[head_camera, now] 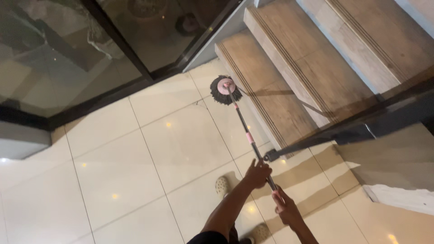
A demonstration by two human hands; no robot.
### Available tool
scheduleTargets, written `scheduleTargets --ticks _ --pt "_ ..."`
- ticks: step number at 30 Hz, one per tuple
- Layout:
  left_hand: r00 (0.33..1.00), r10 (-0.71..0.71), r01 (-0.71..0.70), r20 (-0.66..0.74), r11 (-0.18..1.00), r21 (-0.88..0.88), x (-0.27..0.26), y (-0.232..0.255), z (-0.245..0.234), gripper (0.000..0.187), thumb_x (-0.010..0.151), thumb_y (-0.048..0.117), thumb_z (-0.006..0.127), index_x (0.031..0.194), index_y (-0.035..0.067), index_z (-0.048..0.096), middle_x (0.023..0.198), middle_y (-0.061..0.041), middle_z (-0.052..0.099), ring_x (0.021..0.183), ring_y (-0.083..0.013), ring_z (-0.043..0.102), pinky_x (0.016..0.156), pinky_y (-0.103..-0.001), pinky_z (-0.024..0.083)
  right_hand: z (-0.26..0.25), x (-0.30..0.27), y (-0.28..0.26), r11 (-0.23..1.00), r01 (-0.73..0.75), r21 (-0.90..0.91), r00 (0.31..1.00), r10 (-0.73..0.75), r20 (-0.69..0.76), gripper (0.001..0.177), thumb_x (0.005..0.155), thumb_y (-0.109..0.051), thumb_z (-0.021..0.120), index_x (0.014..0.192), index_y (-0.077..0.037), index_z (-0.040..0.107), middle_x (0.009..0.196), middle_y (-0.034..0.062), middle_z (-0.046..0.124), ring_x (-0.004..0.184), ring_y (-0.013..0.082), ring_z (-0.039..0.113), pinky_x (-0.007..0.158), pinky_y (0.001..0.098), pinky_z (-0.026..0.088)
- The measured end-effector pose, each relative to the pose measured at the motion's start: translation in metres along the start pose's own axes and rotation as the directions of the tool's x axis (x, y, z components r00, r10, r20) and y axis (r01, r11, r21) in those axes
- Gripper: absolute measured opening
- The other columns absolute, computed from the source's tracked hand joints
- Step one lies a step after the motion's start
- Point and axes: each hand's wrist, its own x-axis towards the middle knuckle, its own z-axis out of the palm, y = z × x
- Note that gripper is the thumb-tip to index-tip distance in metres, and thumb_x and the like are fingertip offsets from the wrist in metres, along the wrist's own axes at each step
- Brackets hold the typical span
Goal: The person mops a tiled floor using a spin mop by pushing the mop head across the tiles near glass doors and a staircase.
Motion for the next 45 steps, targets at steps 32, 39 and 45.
scheduleTargets --ticks 32,39,45 --pt "0.967 0.240 -0.255 -0.088 0.927 -0.276 -0.135 0.209 0.097 0.032 0.092 0.040 0.072 0.118 0.023 0.071 0.124 -0.011 0.066 0.150 -0.0483 0.035 0.125 -0.069 0.021 -0.093 -0.160 0.157 0.959 -0.171 -0.225 0.978 0.136 -0.161 0.070 0.083 -0.015 0.065 0.150 -0.014 0.045 0.145 0.0135 0.048 0.075 0.0172 0.059 0.054 0.0245 0.052" --pt "0.906 0.314 -0.369 -0.285 0.915 -0.165 -0.164 0.262 0.114 0.034 0.088 0.042 0.077 0.109 0.017 0.069 0.112 -0.010 0.066 0.138 -0.0418 0.052 0.120 -0.066 0.031 -0.097 -0.188 0.185 0.966 -0.201 -0.165 0.966 0.167 -0.197 0.066 0.088 -0.023 0.065 0.151 -0.015 0.047 0.136 0.0120 0.057 0.068 0.0152 0.053 0.053 0.0261 0.048" --pt "0.945 0.281 -0.305 -0.168 0.942 -0.141 -0.141 0.208 0.093 0.033 0.088 0.039 0.077 0.108 0.014 0.069 0.114 -0.012 0.067 0.141 -0.0415 0.049 0.118 -0.061 0.032 -0.083 -0.162 0.165 0.982 -0.154 -0.110 0.977 0.135 -0.163 0.064 0.091 -0.029 0.066 0.152 -0.017 0.049 0.128 0.0106 0.065 0.062 0.0135 0.047 0.053 0.0275 0.044"
